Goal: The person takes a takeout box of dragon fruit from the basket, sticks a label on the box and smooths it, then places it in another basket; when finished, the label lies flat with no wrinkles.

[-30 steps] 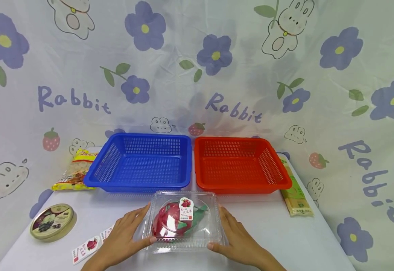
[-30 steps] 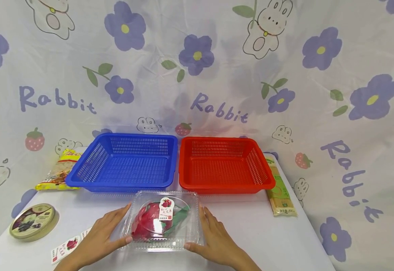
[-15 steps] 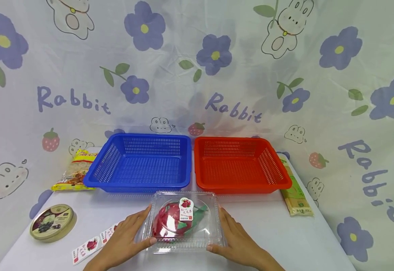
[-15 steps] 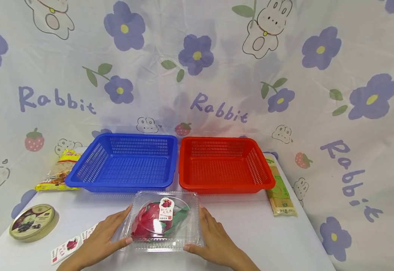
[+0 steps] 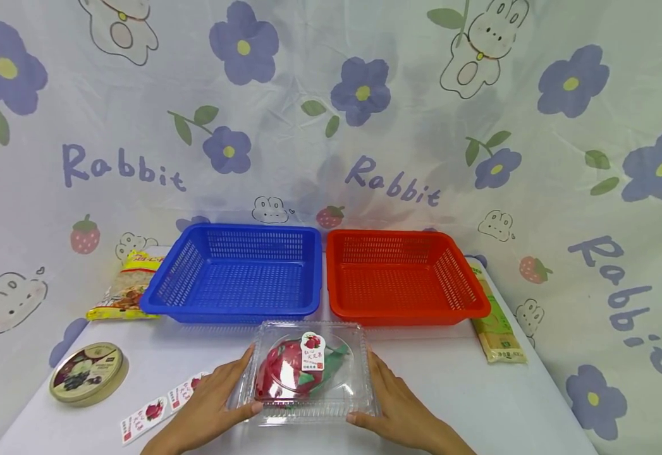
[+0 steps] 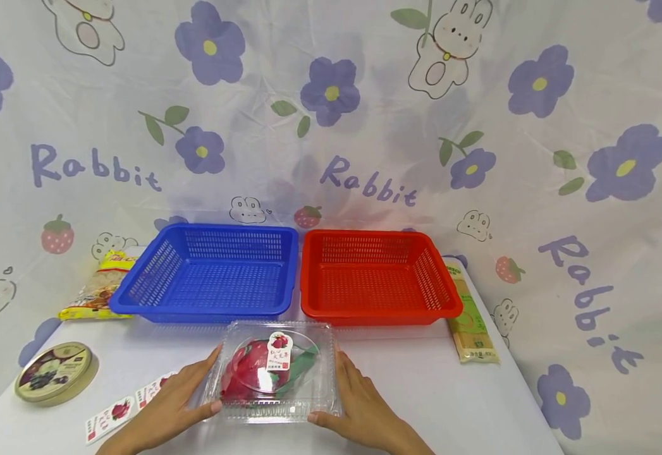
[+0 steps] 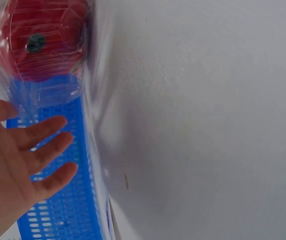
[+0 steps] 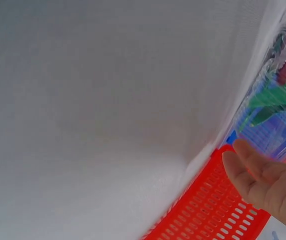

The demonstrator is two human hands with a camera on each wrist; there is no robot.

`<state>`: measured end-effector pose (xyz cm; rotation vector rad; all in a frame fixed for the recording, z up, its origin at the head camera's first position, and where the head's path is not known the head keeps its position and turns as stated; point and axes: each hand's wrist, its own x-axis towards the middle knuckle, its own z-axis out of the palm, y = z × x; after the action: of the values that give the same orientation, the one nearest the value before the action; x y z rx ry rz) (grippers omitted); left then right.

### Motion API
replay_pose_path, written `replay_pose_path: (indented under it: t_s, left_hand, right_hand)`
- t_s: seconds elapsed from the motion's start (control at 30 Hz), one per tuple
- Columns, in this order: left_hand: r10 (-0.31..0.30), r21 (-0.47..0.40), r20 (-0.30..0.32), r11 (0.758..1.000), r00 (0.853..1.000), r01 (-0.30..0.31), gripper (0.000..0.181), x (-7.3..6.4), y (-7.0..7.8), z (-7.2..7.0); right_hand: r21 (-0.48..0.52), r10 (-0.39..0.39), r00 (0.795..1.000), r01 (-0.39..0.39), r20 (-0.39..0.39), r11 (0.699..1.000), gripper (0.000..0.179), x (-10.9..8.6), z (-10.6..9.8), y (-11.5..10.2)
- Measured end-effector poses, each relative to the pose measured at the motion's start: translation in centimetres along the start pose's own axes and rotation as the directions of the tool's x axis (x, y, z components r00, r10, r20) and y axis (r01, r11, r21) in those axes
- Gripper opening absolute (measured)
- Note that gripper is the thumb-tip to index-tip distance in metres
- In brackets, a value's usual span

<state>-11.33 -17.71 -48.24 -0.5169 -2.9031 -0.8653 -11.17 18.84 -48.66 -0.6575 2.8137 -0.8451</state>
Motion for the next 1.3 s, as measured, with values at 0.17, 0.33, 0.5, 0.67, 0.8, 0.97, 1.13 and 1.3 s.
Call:
replay_pose_path:
  t_s: [0.17,0.33,0.5,0.67,0.8,0.97,1.13,1.3]
  left_hand:
    - [-0.026,-0.032,0.063,0.999,0.998,0.028,0.105,0.1,0.2,0.2]
    - [-0.035,-0.014,0.080,0.999,0.996,0.036,0.117,0.2,0.6,0.6]
    - [-0.035,-0.003,0.087,0.999,0.996,0.035,0.123,0.4,0.8,1.0]
    - [-0.044,-0.025,0.117,0.999,0.992,0.047,0.127,0.5,0.9,1.1]
    - [-0.051,-0.054,0.124,0.997,0.991,0.058,0.127,0.5,0.9,1.1]
    - [-0.067,-0.105,0.144,0.991,0.987,0.082,0.126,0.4,0.9,1.1]
    - [-0.061,-0.121,0.136,0.990,0.989,0.077,0.127,0.5,1.0,1.2]
    - [-0.048,-0.170,0.133,0.983,0.990,0.071,0.127,0.5,1.2,1.4]
  right_hand:
    - [0.032,-0.004,1.000,0.003,0.022,0.999,0.111,0.0,0.0,-0.1]
    - [0.036,0.016,0.998,-0.018,0.058,0.999,0.112,-0.1,-0.1,-0.3]
    - [0.057,0.025,0.996,-0.030,0.088,0.998,0.114,0.0,-0.1,-0.3]
    - [0.055,0.016,0.994,-0.022,0.105,0.998,0.116,0.3,-0.1,-0.3]
    - [0.040,0.027,0.992,-0.032,0.120,0.999,0.116,0.3,-0.3,-0.5]
    - [0.074,0.064,0.987,-0.076,0.147,0.994,0.117,0.5,-0.3,-0.8]
    - [0.125,0.082,0.985,-0.101,0.154,0.987,0.117,0.3,-0.2,-0.9]
    - [0.176,0.090,0.982,-0.119,0.168,0.977,0.117,0.3,-0.2,-1.0]
